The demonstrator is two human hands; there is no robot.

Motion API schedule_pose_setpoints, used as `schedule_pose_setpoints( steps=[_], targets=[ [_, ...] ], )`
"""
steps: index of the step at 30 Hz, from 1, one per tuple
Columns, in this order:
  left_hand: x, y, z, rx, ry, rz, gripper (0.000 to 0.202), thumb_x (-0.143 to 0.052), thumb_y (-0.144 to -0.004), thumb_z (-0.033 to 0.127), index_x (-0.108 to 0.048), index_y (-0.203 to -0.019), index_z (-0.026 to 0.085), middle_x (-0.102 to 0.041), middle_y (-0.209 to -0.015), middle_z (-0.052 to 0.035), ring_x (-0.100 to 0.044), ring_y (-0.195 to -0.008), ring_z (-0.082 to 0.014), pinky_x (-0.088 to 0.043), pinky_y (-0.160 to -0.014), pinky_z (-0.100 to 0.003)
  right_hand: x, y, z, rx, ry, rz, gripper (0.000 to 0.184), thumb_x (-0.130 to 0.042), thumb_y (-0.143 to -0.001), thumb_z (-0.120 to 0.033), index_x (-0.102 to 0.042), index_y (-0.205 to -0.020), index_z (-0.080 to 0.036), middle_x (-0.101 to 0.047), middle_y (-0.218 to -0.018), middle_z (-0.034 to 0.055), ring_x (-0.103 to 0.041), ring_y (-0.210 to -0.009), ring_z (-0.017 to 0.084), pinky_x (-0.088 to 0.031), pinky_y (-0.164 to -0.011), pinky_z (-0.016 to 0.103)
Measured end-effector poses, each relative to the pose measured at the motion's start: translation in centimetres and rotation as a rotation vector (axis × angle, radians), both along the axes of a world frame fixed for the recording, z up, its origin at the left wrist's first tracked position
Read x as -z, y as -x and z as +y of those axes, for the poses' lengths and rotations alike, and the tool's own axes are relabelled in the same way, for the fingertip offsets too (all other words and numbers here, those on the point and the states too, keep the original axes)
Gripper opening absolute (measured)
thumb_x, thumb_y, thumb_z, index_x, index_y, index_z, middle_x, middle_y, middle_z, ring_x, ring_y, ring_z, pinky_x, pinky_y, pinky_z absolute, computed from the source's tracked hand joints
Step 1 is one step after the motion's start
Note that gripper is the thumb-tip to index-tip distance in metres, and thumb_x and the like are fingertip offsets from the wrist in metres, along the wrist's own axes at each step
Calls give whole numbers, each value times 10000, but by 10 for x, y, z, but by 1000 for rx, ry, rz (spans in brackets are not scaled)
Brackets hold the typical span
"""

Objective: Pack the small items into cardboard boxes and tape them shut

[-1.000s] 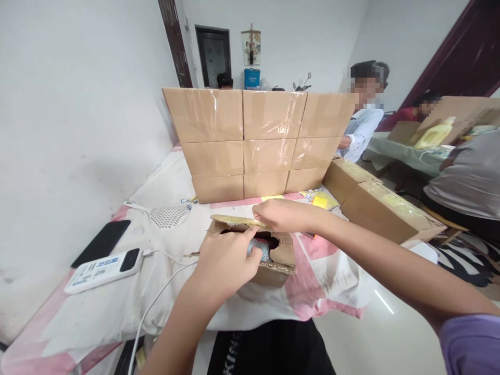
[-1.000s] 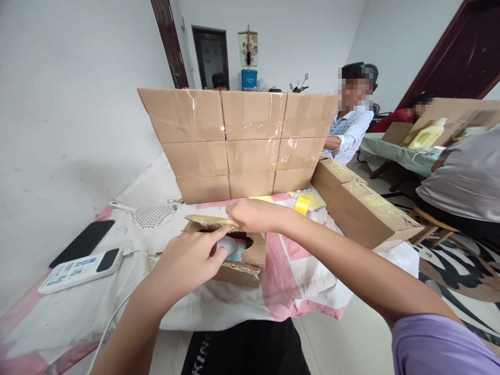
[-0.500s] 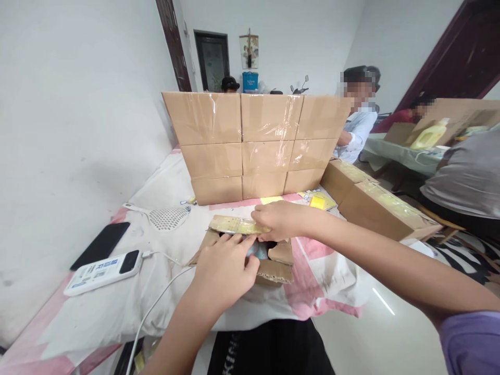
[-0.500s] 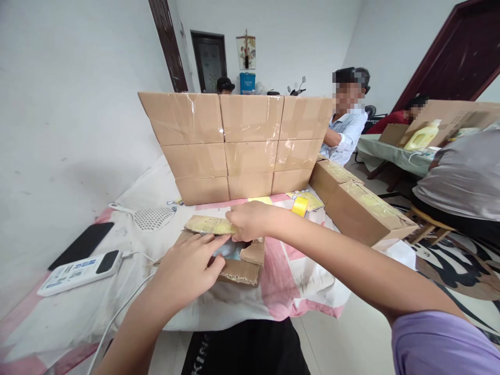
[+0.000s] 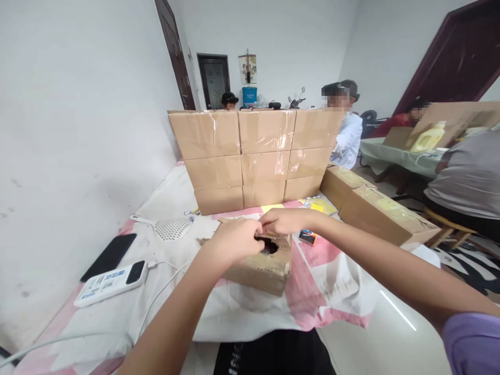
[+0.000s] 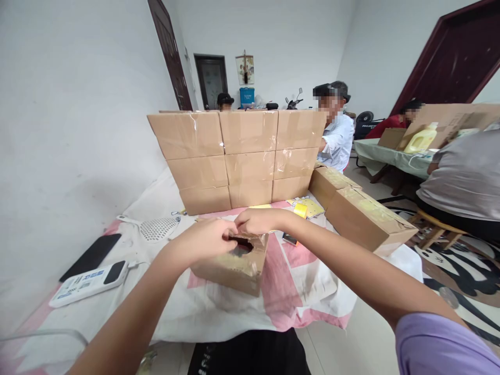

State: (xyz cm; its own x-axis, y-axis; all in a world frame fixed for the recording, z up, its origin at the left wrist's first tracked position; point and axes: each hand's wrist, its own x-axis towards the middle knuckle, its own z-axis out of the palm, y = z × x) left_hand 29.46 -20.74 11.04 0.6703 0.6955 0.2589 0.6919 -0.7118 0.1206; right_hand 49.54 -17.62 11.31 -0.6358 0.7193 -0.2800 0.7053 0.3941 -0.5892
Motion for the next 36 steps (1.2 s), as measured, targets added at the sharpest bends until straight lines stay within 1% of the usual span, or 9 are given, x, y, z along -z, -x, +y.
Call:
schedule_pose_setpoints(
  steps=[3,6,10,14,18,24,27,31,36],
  targets=[
    [-5,-24,12,-99,-17,166,71,-680,-770,231,-740,-739,210,-718,-660,-65,-670,-596,-227,-416,-550,-300,4,-3,3,35,-24,84,126,-481,-831,-201,-570,-749,-166,-509,-697,-18,-439,-659,130,-357,-608,251],
    [-7,-37,16,-91,-51,239,130,-622,-796,140,-721,-723,182,-703,-676,-100,-706,-711,-265,-421,-600,-317,4,-8,5,87,-39,139,138,-496,-822,-187,-626,-794,-150,-572,-738,-2,-470,-691,139,-382,-620,250],
    [-6,-34,13,-4,-75,273,248,-524,-819,67,-658,-654,193,-653,-648,-65,-672,-666,-237,-371,-577,-317,4,-16,16,27,-40,206,181,-483,-851,-175,-661,-857,-146,-612,-789,6,-494,-735,140,-399,-660,249],
    [-4,-27,7,25,-103,300,292,-462,-836,35,-648,-682,200,-627,-633,-47,-624,-603,-223,-312,-538,-322,2,-18,32,-30,-45,118,162,-454,-838,-143,-590,-751,-161,-500,-664,-33,-419,-631,118,-333,-599,255],
    [-3,-26,2,29,-139,353,320,-438,-875,56,-667,-706,203,-680,-716,-65,-635,-639,-223,-301,-529,-322,-3,-16,39,-47,-70,52,141,-465,-847,-134,-539,-730,-164,-446,-669,-40,-397,-620,111,-313,-591,257],
    [-3,-30,-2,-100,-140,348,275,-539,-945,278,-729,-768,188,-719,-726,-94,-688,-671,-286,-364,-547,-332,-6,-11,21,-54,-129,-5,132,-441,-879,-166,-538,-790,-167,-531,-750,-5,-460,-684,128,-359,-633,255],
    [-2,-32,2,-80,-178,333,276,-572,-951,376,-754,-860,189,-749,-783,-99,-713,-717,-297,-381,-563,-335,-15,-13,7,-26,-247,-157,216,-446,-922,-304,-545,-781,-173,-573,-740,15,-470,-643,136,-335,-587,266],
    [4,-31,6,-9,-196,319,257,-527,-980,309,-753,-916,204,-756,-812,-76,-713,-742,-258,-378,-566,-318,-27,-20,-4,-14,-306,-344,320,-448,-916,-374,-575,-705,-171,-569,-670,19,-429,-564,126,-273,-547,283],
    [6,-32,3,35,-205,357,271,-480,-963,174,-714,-833,217,-738,-772,-41,-692,-707,-250,-352,-555,-318,-32,-25,-14,-69,-299,-383,351,-473,-903,-387,-602,-657,-172,-534,-597,2,-373,-540,117,-241,-562,296]
  ],
)
